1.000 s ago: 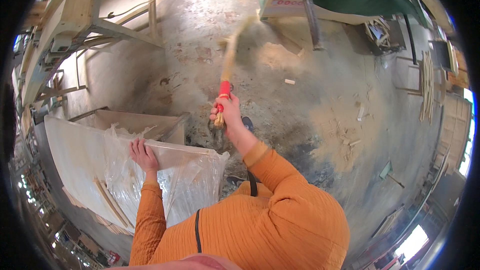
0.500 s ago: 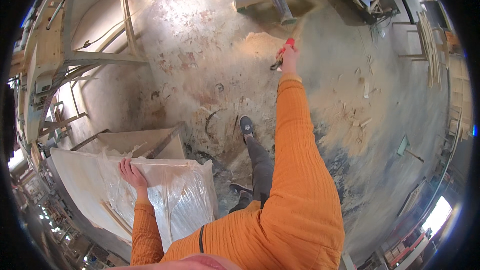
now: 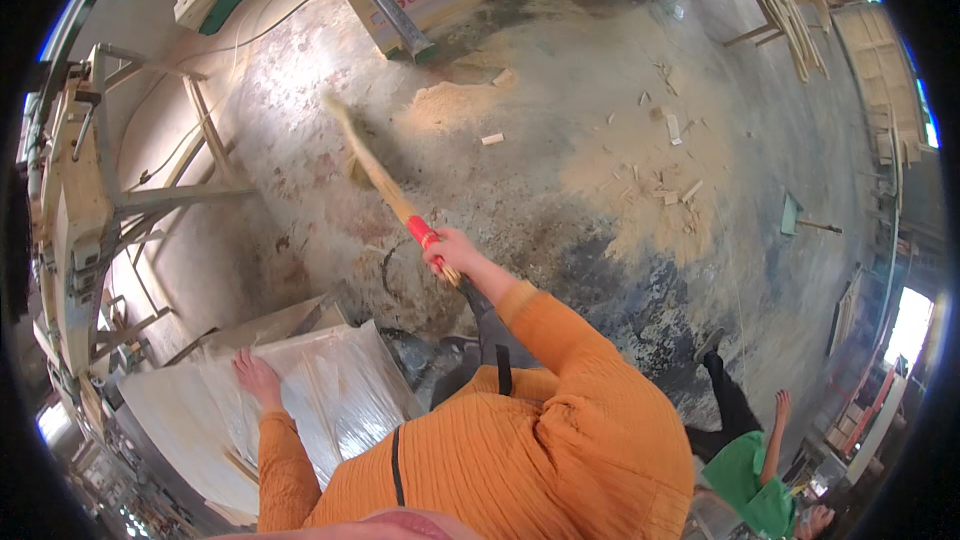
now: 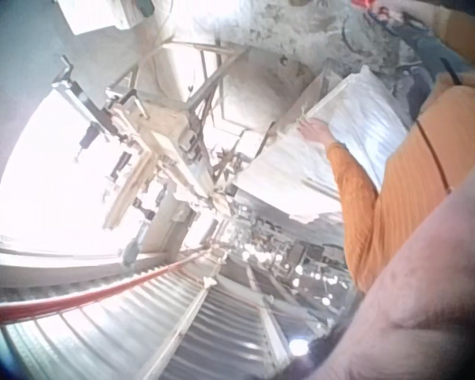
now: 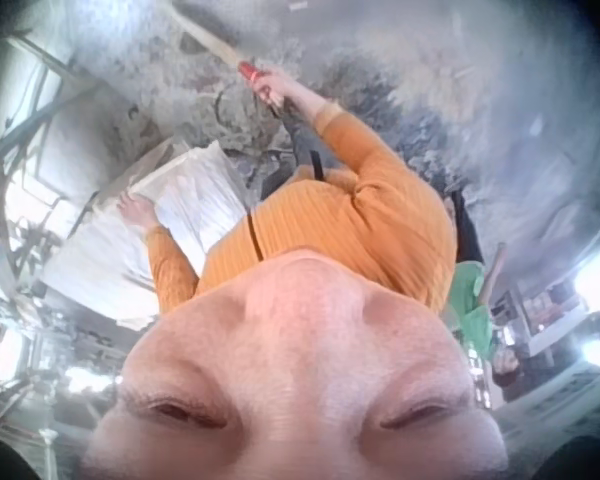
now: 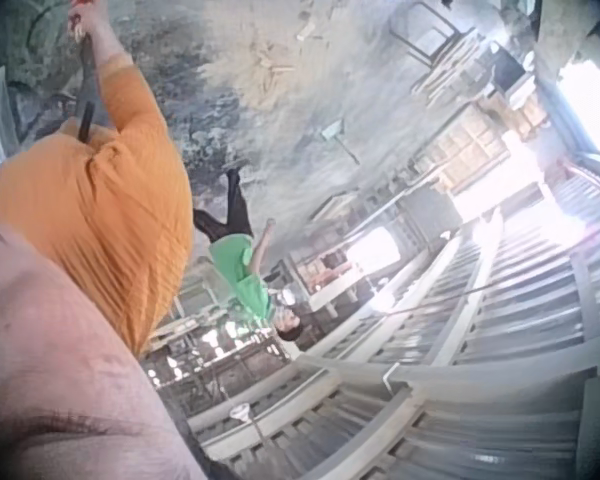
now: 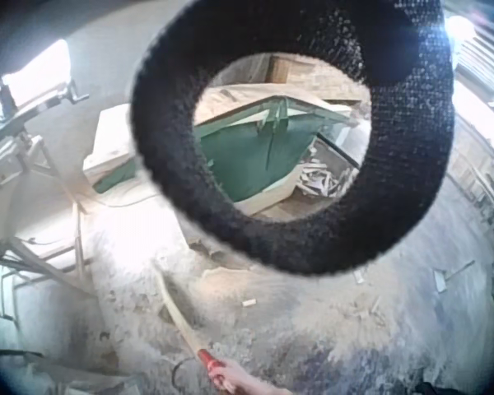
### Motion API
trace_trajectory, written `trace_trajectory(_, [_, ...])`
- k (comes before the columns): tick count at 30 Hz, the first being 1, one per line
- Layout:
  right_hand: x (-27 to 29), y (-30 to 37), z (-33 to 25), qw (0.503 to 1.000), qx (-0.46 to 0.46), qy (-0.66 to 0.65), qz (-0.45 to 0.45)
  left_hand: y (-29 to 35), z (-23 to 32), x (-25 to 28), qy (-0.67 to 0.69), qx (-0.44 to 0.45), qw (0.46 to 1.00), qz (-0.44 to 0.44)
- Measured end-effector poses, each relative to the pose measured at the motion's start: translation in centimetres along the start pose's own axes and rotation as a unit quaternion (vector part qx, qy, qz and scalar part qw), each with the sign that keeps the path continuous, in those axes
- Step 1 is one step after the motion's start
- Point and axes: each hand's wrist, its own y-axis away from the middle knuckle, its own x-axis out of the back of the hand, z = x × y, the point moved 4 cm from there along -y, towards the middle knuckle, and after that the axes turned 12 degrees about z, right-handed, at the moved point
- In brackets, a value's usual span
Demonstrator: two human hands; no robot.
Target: The person sweeps wood shavings and debris on a concrete workshop floor using a broom and dustpan. They gather the debris into piles, sweep it into the dustpan, and move around the workspace to collect scattered material.
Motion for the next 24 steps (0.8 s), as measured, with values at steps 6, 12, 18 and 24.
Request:
trace_trajectory(6, [8.2, -9.8, 0.6, 0.988, 0.083, 0.024, 0.130, -0.6, 0.8, 0.8, 0.055, -0.040, 0.997, -0.038])
trace_trajectory(12, [22.8, -6.3, -2.3, 0.919, 0.147, -0.121, 0.347, 5.7, 6.9, 4.8, 0.173, -0.072, 0.982, -0.022])
trace_trajectory(18, [25.6, 4.8, -1.0, 0.860, 0.208, -0.268, 0.381, 13.6, 7.2, 9.0, 0.229, -0.032, 0.972, 0.049])
trace_trajectory(24, [22.0, 20.4, 8.3, 0.951, 0.142, -0.173, 0.211, 21.2, 13.5, 13.2, 0.325, -0.100, 0.931, 0.133])
